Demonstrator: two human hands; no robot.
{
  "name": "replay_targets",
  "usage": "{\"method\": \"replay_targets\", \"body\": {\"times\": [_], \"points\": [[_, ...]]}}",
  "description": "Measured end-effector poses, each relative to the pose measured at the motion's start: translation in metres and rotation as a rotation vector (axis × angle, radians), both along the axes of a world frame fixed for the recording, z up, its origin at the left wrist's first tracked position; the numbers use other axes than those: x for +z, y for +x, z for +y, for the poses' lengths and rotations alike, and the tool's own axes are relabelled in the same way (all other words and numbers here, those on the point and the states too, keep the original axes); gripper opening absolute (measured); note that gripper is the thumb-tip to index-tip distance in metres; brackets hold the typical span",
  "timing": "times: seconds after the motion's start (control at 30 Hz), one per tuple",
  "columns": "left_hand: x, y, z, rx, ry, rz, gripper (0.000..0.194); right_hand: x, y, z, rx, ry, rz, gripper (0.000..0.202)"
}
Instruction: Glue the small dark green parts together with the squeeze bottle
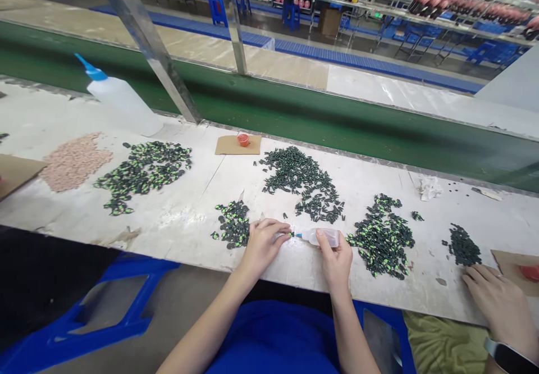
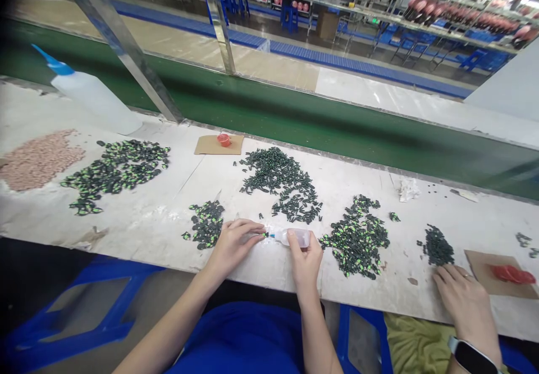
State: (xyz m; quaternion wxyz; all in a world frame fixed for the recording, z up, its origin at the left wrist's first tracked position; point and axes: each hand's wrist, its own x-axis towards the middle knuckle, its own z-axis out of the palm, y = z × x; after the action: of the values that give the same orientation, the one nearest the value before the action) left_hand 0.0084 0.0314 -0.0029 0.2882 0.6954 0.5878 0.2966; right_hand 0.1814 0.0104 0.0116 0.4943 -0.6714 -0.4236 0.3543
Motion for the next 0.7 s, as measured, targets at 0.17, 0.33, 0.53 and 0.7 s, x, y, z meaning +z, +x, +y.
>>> {"method": "replay_targets", "body": {"times": [0.17,0.33,0.53,0.7], "points": [[0.001,0.001,-0.001,-0.002,-0.018,-0.005,0.012,-0.001,0.001,0.000,-0.026,0.003,0.016,0.036],[0.002,-0.002,0.001,-0.037,-0.038,-0.038,0.015,-0.001,0.008,0.000,-0.092,0.061,0.105,0.035],[0.008,-0.011,0.018,-0.014,0.091,0.050,0.020,-0.007,0.016,0.000,-0.106,0.170,0.134,0.042],[0.010,-0.006,0.031,-0.022,0.158,0.208,0.022,-0.015,0.013,0.001,-0.029,0.132,0.095,0.048]]}}
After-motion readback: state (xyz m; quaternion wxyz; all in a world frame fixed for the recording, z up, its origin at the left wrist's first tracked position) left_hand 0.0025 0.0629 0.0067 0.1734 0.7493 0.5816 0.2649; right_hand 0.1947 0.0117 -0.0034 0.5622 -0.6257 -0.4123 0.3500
